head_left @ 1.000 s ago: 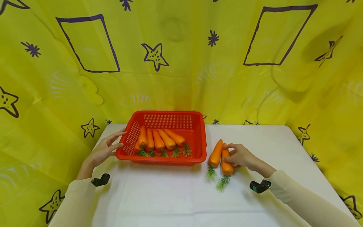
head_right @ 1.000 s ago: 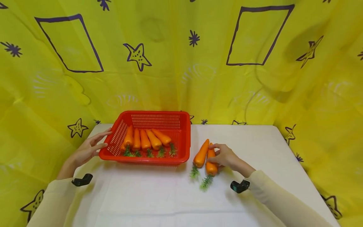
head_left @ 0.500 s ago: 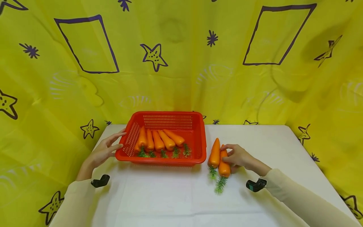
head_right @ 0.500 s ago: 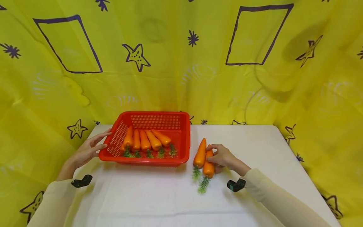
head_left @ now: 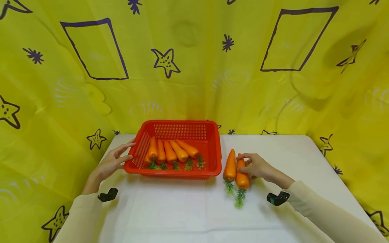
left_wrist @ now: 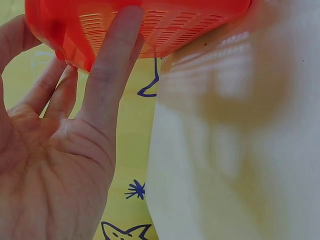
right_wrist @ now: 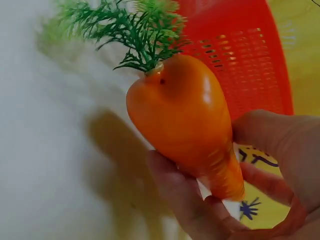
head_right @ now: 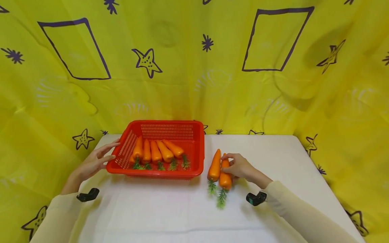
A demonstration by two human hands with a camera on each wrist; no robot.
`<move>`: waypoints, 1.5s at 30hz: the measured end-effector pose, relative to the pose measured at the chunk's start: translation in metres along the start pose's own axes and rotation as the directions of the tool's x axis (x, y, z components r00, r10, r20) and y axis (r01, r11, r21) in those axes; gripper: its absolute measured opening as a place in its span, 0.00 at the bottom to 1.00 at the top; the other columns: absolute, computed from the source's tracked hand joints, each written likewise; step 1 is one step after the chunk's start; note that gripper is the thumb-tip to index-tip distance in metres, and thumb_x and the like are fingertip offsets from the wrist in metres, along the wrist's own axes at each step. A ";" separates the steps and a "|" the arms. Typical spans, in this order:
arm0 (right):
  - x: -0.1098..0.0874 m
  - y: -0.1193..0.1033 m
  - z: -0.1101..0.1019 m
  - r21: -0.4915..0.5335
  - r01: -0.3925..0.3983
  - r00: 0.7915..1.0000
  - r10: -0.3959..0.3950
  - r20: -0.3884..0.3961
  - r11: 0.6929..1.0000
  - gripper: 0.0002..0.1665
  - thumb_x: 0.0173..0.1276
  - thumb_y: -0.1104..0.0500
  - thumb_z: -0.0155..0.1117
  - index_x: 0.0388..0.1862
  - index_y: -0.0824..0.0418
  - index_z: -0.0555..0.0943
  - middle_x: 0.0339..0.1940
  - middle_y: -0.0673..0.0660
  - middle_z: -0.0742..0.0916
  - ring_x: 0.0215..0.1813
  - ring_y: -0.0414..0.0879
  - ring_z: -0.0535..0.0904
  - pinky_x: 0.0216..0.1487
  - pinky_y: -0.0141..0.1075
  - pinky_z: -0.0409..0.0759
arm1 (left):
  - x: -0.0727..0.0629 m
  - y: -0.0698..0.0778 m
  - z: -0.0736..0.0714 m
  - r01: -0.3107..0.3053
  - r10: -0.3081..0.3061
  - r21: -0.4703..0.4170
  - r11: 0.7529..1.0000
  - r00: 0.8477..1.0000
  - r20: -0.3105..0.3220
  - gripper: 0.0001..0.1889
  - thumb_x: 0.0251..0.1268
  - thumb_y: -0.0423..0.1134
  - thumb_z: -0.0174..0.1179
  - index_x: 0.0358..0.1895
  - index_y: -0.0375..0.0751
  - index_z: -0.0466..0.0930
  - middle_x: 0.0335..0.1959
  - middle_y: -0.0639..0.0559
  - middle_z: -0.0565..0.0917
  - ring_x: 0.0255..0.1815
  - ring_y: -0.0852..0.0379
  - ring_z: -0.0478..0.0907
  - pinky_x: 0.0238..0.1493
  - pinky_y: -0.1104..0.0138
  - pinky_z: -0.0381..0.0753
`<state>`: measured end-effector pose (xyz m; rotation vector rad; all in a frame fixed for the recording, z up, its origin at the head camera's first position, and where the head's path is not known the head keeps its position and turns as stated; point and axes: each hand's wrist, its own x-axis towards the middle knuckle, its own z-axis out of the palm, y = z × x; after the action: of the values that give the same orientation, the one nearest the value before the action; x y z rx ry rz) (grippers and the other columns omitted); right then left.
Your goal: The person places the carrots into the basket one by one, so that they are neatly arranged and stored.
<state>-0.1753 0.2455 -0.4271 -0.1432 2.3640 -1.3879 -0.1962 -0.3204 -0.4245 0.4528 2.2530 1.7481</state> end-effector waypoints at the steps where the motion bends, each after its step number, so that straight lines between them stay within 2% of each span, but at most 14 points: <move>1: 0.000 -0.002 -0.003 0.003 0.013 1.000 -0.013 0.006 1.000 0.32 0.67 0.65 0.71 0.68 0.71 0.73 0.50 0.72 0.80 0.31 0.51 0.84 0.30 0.48 0.87 | -0.001 0.000 0.000 -0.001 0.001 -0.002 1.000 1.000 0.000 0.30 0.79 0.34 0.54 0.80 0.37 0.58 0.86 0.49 0.44 0.81 0.30 0.44 0.58 0.34 0.74; 7: -0.005 -0.022 -0.029 0.008 0.115 0.993 -0.116 0.019 0.993 0.34 0.69 0.62 0.72 0.71 0.67 0.72 0.63 0.78 0.73 0.38 0.54 0.86 0.35 0.49 0.88 | -0.003 -0.002 0.000 -0.011 0.011 -0.004 1.000 1.000 0.000 0.30 0.79 0.34 0.54 0.79 0.37 0.59 0.86 0.48 0.43 0.80 0.29 0.46 0.56 0.40 0.79; 12: -0.011 -0.042 -0.050 0.024 0.215 0.977 -0.215 0.002 0.976 0.34 0.70 0.60 0.71 0.72 0.63 0.72 0.66 0.75 0.72 0.45 0.56 0.88 0.39 0.48 0.88 | -0.004 -0.001 0.000 -0.006 0.006 -0.008 1.000 1.000 -0.005 0.30 0.79 0.34 0.55 0.79 0.37 0.59 0.86 0.47 0.43 0.80 0.29 0.47 0.55 0.41 0.80; 21: -0.014 -0.077 -0.066 0.063 0.332 0.941 -0.325 -0.099 0.941 0.35 0.72 0.61 0.69 0.75 0.62 0.69 0.70 0.69 0.70 0.49 0.43 0.87 0.43 0.42 0.87 | -0.005 -0.002 0.000 -0.015 0.015 -0.010 1.000 1.000 -0.012 0.30 0.79 0.34 0.55 0.79 0.36 0.59 0.86 0.47 0.43 0.80 0.29 0.47 0.55 0.38 0.79; 28: -0.009 -0.086 -0.062 0.052 0.358 0.931 -0.353 -0.090 0.932 0.35 0.72 0.60 0.69 0.75 0.62 0.69 0.70 0.68 0.71 0.48 0.44 0.87 0.42 0.42 0.87 | -0.006 -0.003 0.000 -0.020 0.020 -0.010 1.000 1.000 -0.013 0.30 0.79 0.34 0.55 0.79 0.35 0.59 0.86 0.46 0.43 0.81 0.29 0.45 0.55 0.34 0.76; 33: 0.004 -0.096 -0.055 0.047 0.366 0.929 -0.363 -0.068 0.929 0.35 0.71 0.60 0.71 0.74 0.61 0.71 0.68 0.68 0.73 0.49 0.44 0.87 0.42 0.43 0.87 | -0.005 -0.003 -0.002 -0.013 0.013 -0.012 1.000 1.000 -0.020 0.30 0.79 0.34 0.55 0.79 0.36 0.59 0.86 0.48 0.44 0.81 0.29 0.45 0.57 0.32 0.74; 39: 0.036 -0.122 -0.037 0.046 0.402 0.915 -0.403 0.007 0.914 0.33 0.71 0.60 0.71 0.72 0.61 0.73 0.65 0.67 0.75 0.47 0.49 0.88 0.40 0.45 0.87 | -0.003 -0.001 0.000 -0.017 0.016 -0.006 1.000 1.000 -0.021 0.30 0.79 0.34 0.56 0.79 0.36 0.60 0.86 0.48 0.44 0.81 0.29 0.44 0.56 0.34 0.76; 45: 0.079 -0.149 -0.003 0.010 0.415 0.905 -0.414 0.096 0.910 0.30 0.70 0.57 0.73 0.70 0.55 0.77 0.67 0.64 0.77 0.45 0.53 0.87 0.40 0.51 0.87 | -0.001 -0.002 0.003 -0.026 0.025 -0.018 1.000 0.999 -0.022 0.30 0.78 0.34 0.56 0.79 0.36 0.60 0.86 0.49 0.45 0.80 0.30 0.47 0.51 0.47 0.83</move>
<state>-0.2647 0.1507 -0.3201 -0.7389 2.3462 -1.5091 -0.1947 -0.3189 -0.4271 0.4633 2.2535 1.7928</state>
